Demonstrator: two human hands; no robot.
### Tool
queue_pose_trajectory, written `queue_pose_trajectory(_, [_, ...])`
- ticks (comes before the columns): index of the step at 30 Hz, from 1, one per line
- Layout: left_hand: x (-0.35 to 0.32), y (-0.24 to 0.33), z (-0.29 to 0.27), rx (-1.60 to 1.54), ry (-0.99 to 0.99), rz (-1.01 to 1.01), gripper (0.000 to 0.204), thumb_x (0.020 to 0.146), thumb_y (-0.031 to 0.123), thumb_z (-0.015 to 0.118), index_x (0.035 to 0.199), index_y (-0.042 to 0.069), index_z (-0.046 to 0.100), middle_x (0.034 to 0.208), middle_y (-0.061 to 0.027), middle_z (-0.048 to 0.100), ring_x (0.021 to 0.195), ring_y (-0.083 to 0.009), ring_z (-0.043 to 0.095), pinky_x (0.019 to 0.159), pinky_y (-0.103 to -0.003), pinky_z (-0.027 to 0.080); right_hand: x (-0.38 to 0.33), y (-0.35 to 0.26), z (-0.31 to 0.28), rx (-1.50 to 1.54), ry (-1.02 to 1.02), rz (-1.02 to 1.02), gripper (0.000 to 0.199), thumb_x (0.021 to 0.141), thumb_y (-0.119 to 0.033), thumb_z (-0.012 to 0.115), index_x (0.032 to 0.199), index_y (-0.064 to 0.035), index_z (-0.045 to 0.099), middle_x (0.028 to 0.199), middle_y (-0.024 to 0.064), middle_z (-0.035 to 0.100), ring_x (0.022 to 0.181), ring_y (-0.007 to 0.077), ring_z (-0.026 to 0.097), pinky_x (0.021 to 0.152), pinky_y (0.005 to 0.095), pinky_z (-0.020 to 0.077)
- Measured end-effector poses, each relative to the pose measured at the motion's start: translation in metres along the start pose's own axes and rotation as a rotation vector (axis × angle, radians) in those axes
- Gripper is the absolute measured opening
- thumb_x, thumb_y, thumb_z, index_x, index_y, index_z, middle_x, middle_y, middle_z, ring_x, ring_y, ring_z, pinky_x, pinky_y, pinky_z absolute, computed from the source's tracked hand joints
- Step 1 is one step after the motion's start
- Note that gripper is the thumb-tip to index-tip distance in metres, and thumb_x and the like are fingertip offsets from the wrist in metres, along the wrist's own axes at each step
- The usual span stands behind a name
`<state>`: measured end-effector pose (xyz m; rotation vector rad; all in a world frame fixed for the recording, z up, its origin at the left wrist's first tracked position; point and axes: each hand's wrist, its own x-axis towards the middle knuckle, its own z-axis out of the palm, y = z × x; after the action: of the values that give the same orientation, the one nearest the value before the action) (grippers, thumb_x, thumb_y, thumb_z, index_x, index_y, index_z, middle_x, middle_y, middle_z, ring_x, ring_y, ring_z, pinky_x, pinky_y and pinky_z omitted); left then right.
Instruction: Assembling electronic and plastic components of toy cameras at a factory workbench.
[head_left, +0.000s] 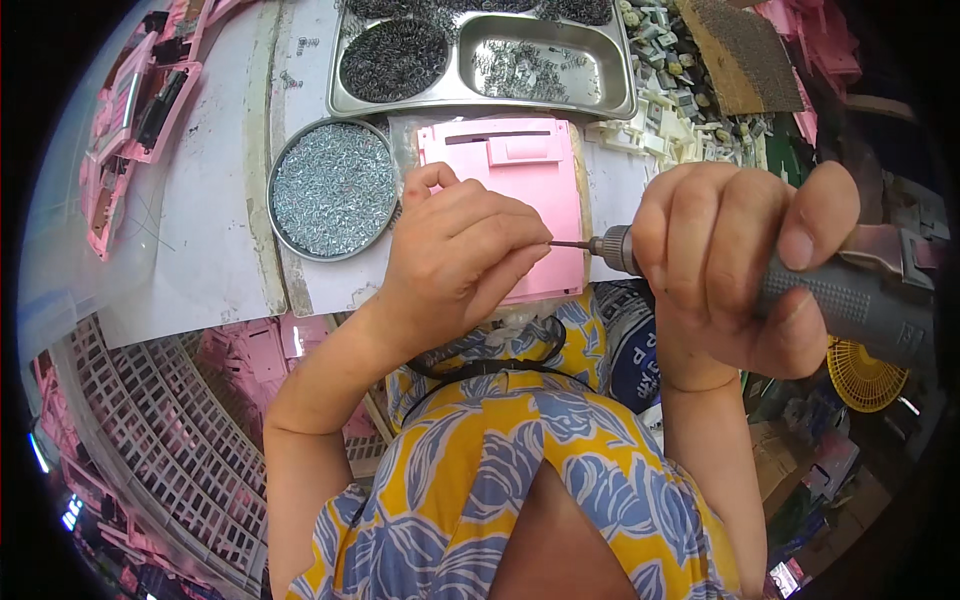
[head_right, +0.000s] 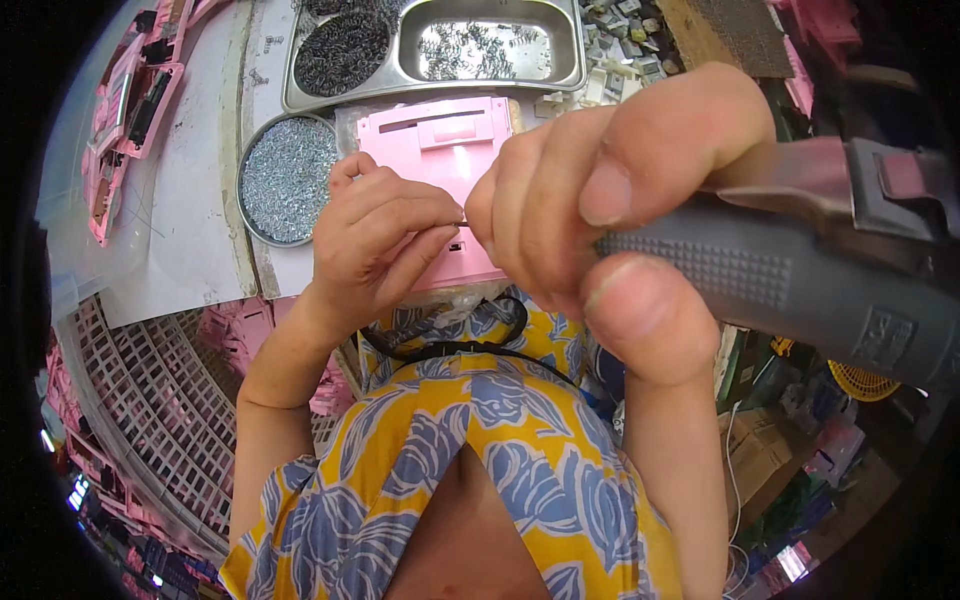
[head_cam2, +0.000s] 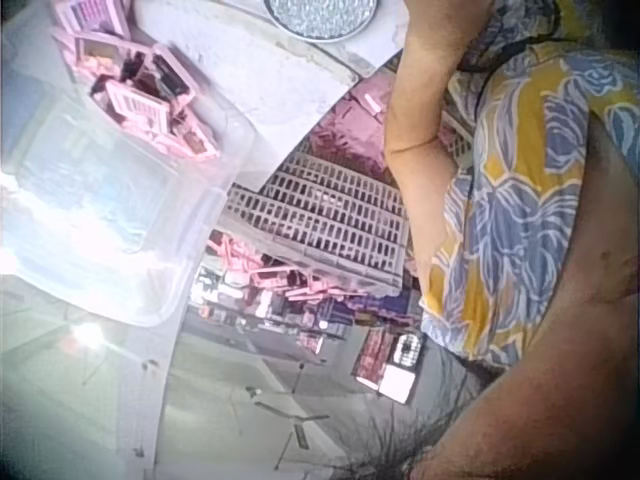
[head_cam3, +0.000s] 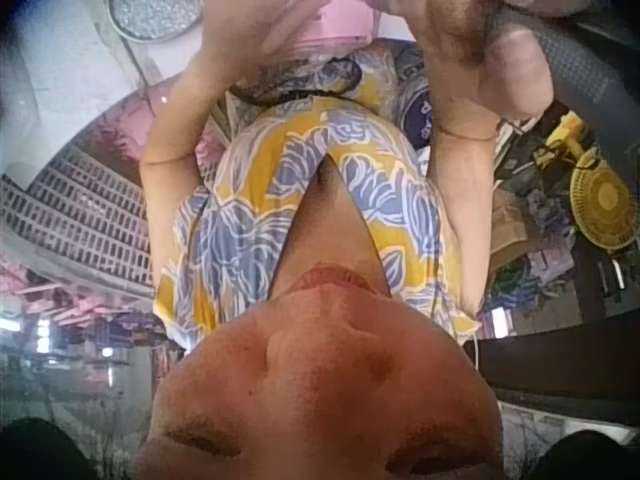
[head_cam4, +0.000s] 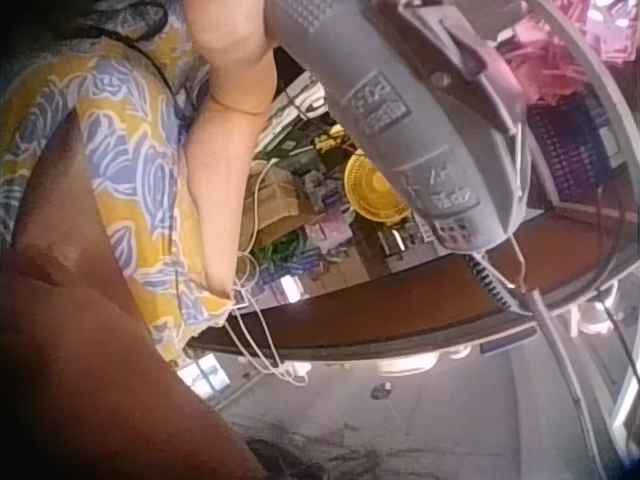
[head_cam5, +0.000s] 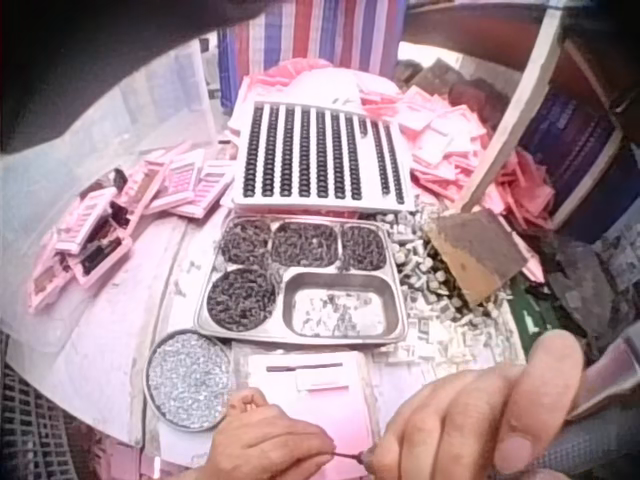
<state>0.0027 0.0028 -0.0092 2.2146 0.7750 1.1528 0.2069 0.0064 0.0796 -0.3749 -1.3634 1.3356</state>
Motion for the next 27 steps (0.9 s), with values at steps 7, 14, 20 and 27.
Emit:
queue_pose_trajectory(7, [-0.009,0.001,0.008,-0.084,0.055,-0.034,0.017,0.078,0.003,0.077,0.093,0.007,0.069,0.089,-0.0044,0.072,0.072,-0.0175,0.061,0.077,-0.035,0.037,-0.004,0.002,0.004,0.012,0.034,-0.008,0.022,0.092,-0.026,0.063,0.105,-0.0198,0.047,0.058,-0.0085,0.051,0.048,0.0075,0.05,0.052,0.0253,0.0443])
queue_pose_trajectory(14, [-0.006,0.005,0.006,0.017,0.066,0.064,0.018,0.079,0.002,0.076,0.095,0.007,0.069,0.092,-0.0054,0.073,0.072,-0.0179,0.062,0.077,-0.036,0.039,-0.004,-0.002,0.007,0.013,0.089,0.002,0.022,0.091,-0.026,0.064,0.104,-0.0189,0.047,0.056,-0.0085,0.05,0.044,0.0084,0.047,0.05,0.0259,0.0412])
queue_pose_trajectory(20, [-0.005,-0.019,-0.018,0.235,0.163,-0.187,0.012,0.084,0.006,0.073,0.087,0.006,0.062,0.076,-0.006,0.062,0.066,-0.0246,0.057,0.071,-0.036,0.041,0.009,0.026,-0.042,-0.146,0.079,-0.099,0.02,0.093,-0.02,0.055,0.111,-0.0134,0.048,0.061,-0.0011,0.044,0.052,0.0127,0.04,0.052,0.0327,0.0348])
queue_pose_trajectory(27, [-0.011,-0.029,-0.037,0.085,0.025,-0.339,0.013,0.086,0.006,0.071,0.081,0.002,0.06,0.072,-0.0079,0.057,0.062,-0.0243,0.053,0.06,-0.035,0.042,0.027,0.073,-0.071,-0.147,0.145,-0.057,0.015,0.094,-0.01,0.051,0.109,-0.0075,0.051,0.063,0.0025,0.043,0.054,0.0131,0.041,0.057,0.0343,0.0397])
